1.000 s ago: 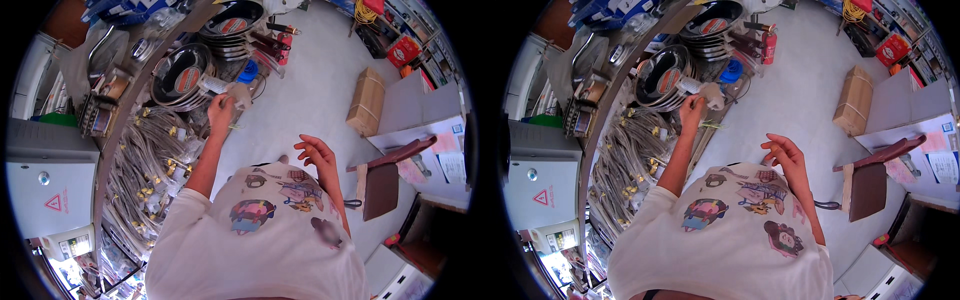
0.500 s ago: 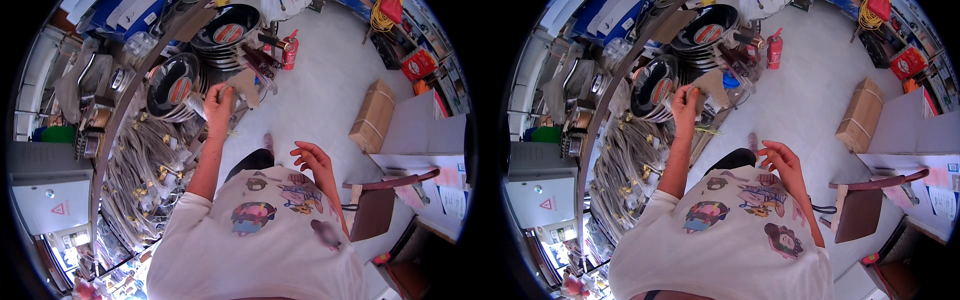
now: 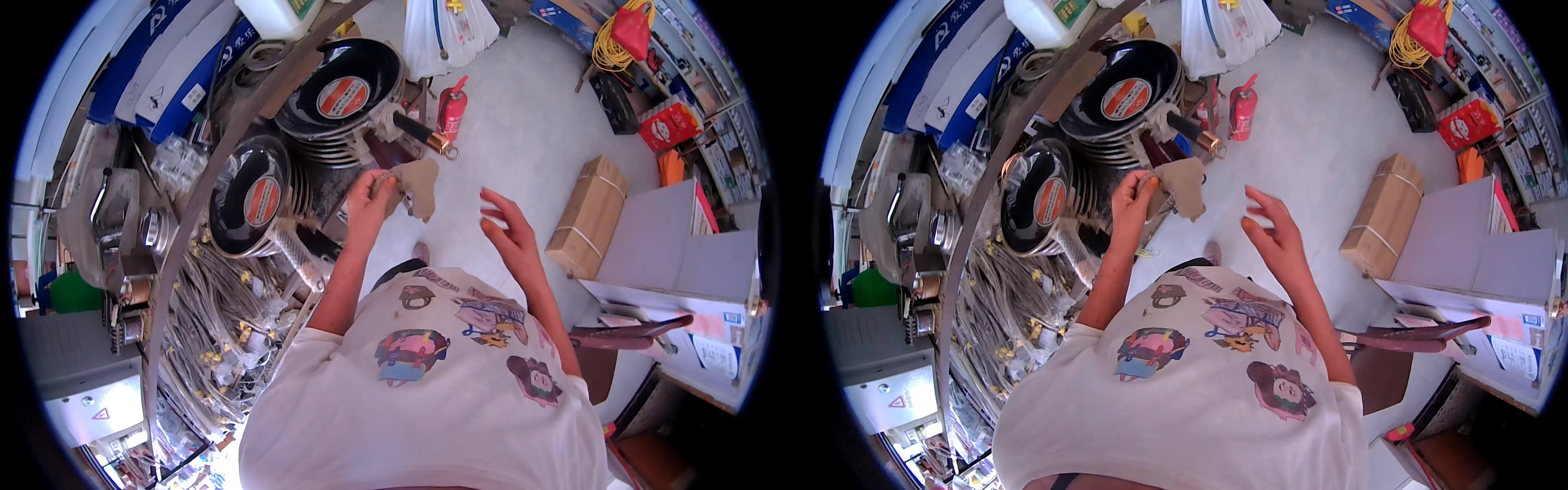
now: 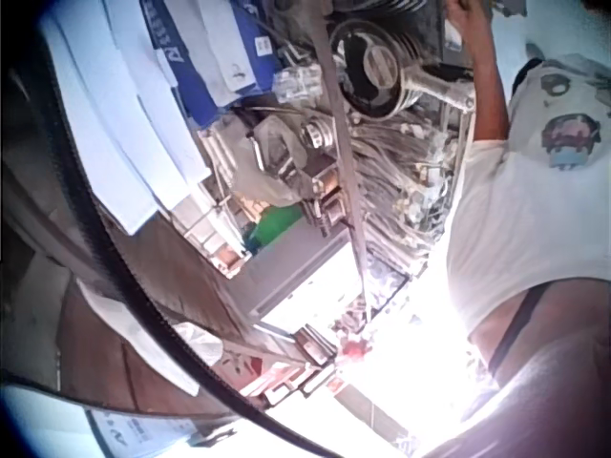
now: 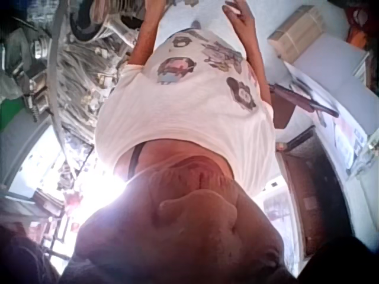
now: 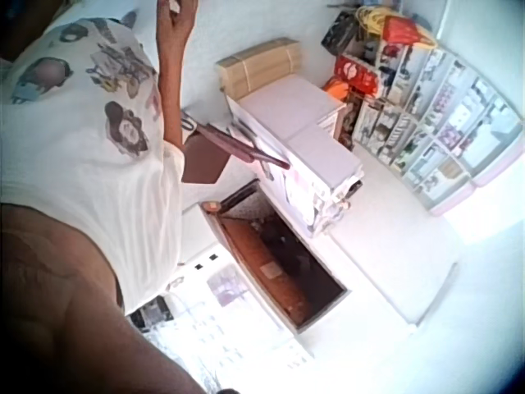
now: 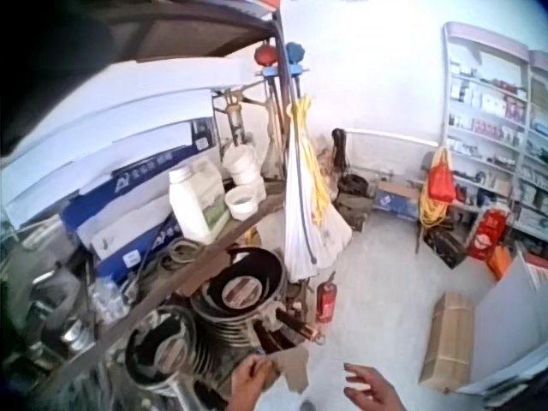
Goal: The person walks through a cluttered storage room and organizes items on a shelf. They pick up and rearrange several packaged kitchen utensils and green packets, then wipe the shelf surface with a cloth. Finally, they pick up a green bottle and wipe it before placing it back.
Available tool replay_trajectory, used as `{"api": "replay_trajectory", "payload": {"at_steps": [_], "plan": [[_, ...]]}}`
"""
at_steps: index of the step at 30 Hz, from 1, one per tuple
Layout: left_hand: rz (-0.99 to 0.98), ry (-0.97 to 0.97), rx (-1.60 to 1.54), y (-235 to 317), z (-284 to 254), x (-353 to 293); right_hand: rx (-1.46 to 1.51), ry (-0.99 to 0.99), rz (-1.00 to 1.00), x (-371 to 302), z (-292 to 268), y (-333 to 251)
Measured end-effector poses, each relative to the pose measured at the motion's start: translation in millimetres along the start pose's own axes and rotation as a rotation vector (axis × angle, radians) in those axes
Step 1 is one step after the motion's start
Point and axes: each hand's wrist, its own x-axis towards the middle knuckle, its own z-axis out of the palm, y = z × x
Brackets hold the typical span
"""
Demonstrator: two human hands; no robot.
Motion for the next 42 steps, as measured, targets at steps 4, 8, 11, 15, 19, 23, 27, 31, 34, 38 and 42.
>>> {"api": "replay_trajectory", "payload": {"at_steps": [4,8,11,15,19,23,27,31,34,38,42], "plan": [[-0.01,-0.12,-0.075,-4.1,12.8,29.9,-0.097,0.01,-0.211,80.0,15.9,28.6],[-0.037,-0.142,-0.014,2.5,30.4,47.8,-0.08,-0.106,-0.149,116.1,20.9,49.4],[-0.035,-0.098,0.026,0.1,41.2,55.8,-0.013,-0.183,-0.127,125.7,7.6,48.8],[-0.025,-0.029,0.016,22.6,68.8,63.8,0.12,-0.411,-0.033,143.9,-29.0,48.5],[0.051,0.047,-0.026,46.8,113.4,81.8,0.212,-0.605,0.069,167.0,-75.8,32.2],[0.075,0.156,-0.042,55.6,180.0,101.8,0.338,-0.702,0.112,193.0,-139.2,17.2],[0.059,0.098,-0.074,49.1,244.1,129.4,0.385,-0.601,0.096,219.3,-201.4,25.9],[0.053,0.088,0.001,36.1,288.0,149.7,0.366,-0.471,0.074,243.3,-254.2,39.0],[0.007,-0.006,0.079,35.7,304.8,167.3,0.355,-0.372,0.043,261.3,-284.6,35.0],[-0.1,-0.126,0.138,37.3,327.9,194.7,0.383,-0.281,0.037,287.0,-308.6,33.9],[-0.177,-0.214,0.066,29.0,346.3,233.3,0.405,-0.269,0.0,321.4,-317.2,30.1]]}}
